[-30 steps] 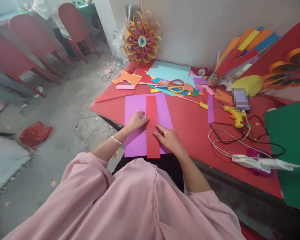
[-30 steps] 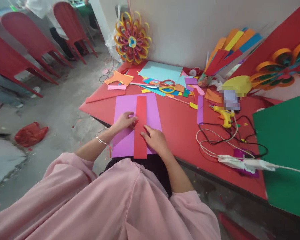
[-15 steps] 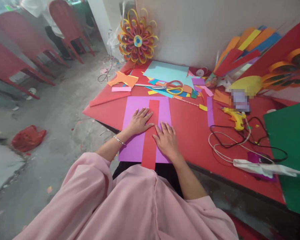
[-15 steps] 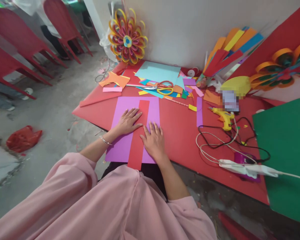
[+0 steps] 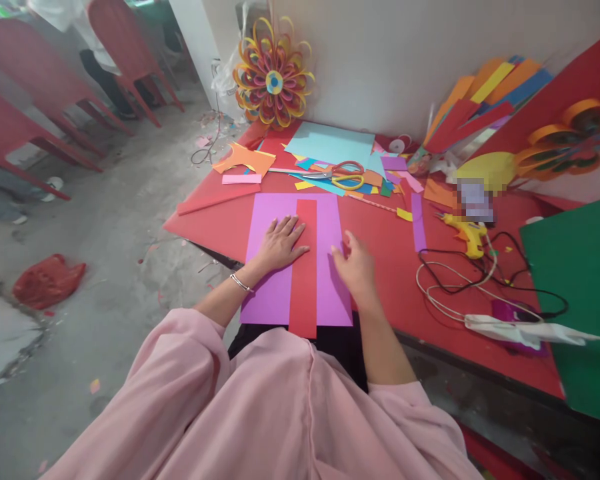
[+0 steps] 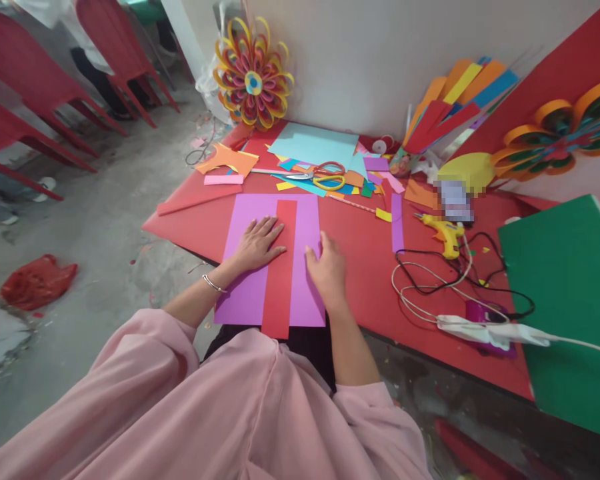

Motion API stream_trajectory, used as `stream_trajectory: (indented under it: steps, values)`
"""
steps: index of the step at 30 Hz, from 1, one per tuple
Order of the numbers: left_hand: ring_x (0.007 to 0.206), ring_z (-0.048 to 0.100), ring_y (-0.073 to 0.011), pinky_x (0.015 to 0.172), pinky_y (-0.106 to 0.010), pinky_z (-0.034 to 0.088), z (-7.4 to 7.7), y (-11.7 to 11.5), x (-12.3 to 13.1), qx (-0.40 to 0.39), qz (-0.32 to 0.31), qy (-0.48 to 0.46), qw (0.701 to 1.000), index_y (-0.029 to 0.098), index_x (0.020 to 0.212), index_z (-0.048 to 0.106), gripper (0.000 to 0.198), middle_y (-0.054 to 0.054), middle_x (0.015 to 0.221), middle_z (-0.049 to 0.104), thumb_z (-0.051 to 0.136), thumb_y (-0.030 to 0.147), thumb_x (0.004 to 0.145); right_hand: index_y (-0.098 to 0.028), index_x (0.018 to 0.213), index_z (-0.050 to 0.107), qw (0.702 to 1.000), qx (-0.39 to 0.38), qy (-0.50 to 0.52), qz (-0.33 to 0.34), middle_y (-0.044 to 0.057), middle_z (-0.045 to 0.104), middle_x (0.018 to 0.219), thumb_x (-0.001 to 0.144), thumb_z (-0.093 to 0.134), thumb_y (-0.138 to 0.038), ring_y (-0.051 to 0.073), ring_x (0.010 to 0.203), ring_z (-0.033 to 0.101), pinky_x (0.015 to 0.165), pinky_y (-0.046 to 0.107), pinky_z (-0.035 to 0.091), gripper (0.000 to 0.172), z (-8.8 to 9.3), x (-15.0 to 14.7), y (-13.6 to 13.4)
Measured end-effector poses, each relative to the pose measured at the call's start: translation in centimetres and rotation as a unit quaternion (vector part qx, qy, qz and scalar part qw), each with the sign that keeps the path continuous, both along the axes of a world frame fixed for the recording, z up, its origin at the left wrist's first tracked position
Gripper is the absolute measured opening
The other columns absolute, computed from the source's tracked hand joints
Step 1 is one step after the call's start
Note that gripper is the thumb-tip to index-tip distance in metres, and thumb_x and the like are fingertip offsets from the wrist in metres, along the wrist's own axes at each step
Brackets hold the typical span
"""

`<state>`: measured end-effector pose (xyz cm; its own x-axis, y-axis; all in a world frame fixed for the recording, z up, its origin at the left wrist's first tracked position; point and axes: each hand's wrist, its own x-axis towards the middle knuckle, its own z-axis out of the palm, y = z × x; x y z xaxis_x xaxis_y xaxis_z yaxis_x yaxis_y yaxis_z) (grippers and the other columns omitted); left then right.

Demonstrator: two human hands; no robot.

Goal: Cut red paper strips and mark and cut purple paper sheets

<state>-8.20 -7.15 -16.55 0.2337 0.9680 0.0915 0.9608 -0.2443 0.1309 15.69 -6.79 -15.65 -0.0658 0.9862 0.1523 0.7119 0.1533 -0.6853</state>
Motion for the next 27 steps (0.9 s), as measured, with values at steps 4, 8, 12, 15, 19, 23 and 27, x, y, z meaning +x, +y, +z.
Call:
stream_trajectory:
  steps: [4,8,12,15,19,23,27]
  values:
    - [0.166,0.031,-0.0367,0.136,-0.058,0.022,-0.1,-0.2,0.1,0.005,0.007,0.001,1.000,0.019,0.166,0.048,0.075,-0.015,0.177,0.036,0.046,0.065,0.107,-0.014,0.149,0.062,0.970,-0.161,0.175,-0.046,0.022,0.074,0.135,0.092,0.070,-0.045,0.031,0.107,0.078,0.088,0.047,0.067,0.065,0.5,1.1,3.0]
    - [0.165,0.033,-0.0370,0.135,-0.059,0.024,-0.4,-0.1,0.0,0.011,0.005,-0.001,1.000,0.020,0.165,0.048,0.075,-0.015,0.177,0.035,0.045,0.067,0.107,-0.016,0.145,0.065,0.957,-0.184,0.220,-0.044,0.019,0.077,0.128,0.091,0.070,-0.042,0.030,0.105,0.078,0.076,0.041,0.068,0.060,0.2,1.5,3.9]
    - [0.163,0.036,-0.0378,0.133,-0.060,0.027,-0.6,0.4,-0.1,0.018,0.006,0.002,1.000,0.021,0.165,0.049,0.075,-0.015,0.177,0.036,0.045,0.068,0.106,-0.013,0.136,0.073,0.996,-0.077,0.049,0.021,0.020,0.077,0.126,0.094,0.067,-0.036,0.032,0.112,0.074,0.104,0.051,0.060,0.049,-0.2,0.8,2.9]
    - [0.163,0.037,-0.0370,0.134,-0.059,0.026,-0.6,0.9,-0.1,0.028,0.011,-0.001,1.000,0.022,0.165,0.050,0.074,-0.014,0.176,0.039,0.046,0.067,0.107,-0.016,0.138,0.074,0.991,0.025,-0.114,0.073,0.021,0.065,0.151,0.099,0.061,-0.039,0.039,0.139,0.059,0.119,0.058,0.046,0.047,-0.5,-0.2,1.5]
    - [0.164,0.036,-0.0363,0.134,-0.059,0.025,-0.6,1.6,-0.3,0.031,0.013,-0.013,0.999,0.023,0.164,0.050,0.073,-0.013,0.176,0.039,0.046,0.066,0.106,-0.018,0.153,0.063,0.968,0.056,-0.220,0.104,0.015,0.050,0.169,0.111,0.036,-0.040,0.039,0.157,0.040,0.126,0.061,0.033,0.054,-1.2,-1.6,0.3]
    - [0.164,0.035,-0.0365,0.134,-0.059,0.025,-0.6,2.0,-0.5,0.027,0.011,-0.009,1.000,0.022,0.165,0.049,0.074,-0.013,0.176,0.039,0.046,0.066,0.107,-0.016,0.158,0.058,0.963,0.049,-0.243,0.105,0.015,0.048,0.170,0.112,0.033,-0.040,0.038,0.158,0.040,0.127,0.060,0.031,0.057,-1.3,-2.1,0.3]
    - [0.165,0.034,-0.0364,0.135,-0.059,0.024,-0.3,1.9,-0.5,0.019,0.010,-0.005,1.000,0.022,0.165,0.049,0.074,-0.013,0.177,0.038,0.044,0.067,0.107,-0.016,0.157,0.059,0.967,0.052,-0.229,0.100,0.016,0.049,0.169,0.112,0.034,-0.038,0.038,0.158,0.041,0.127,0.062,0.032,0.056,-1.1,-2.2,0.2]
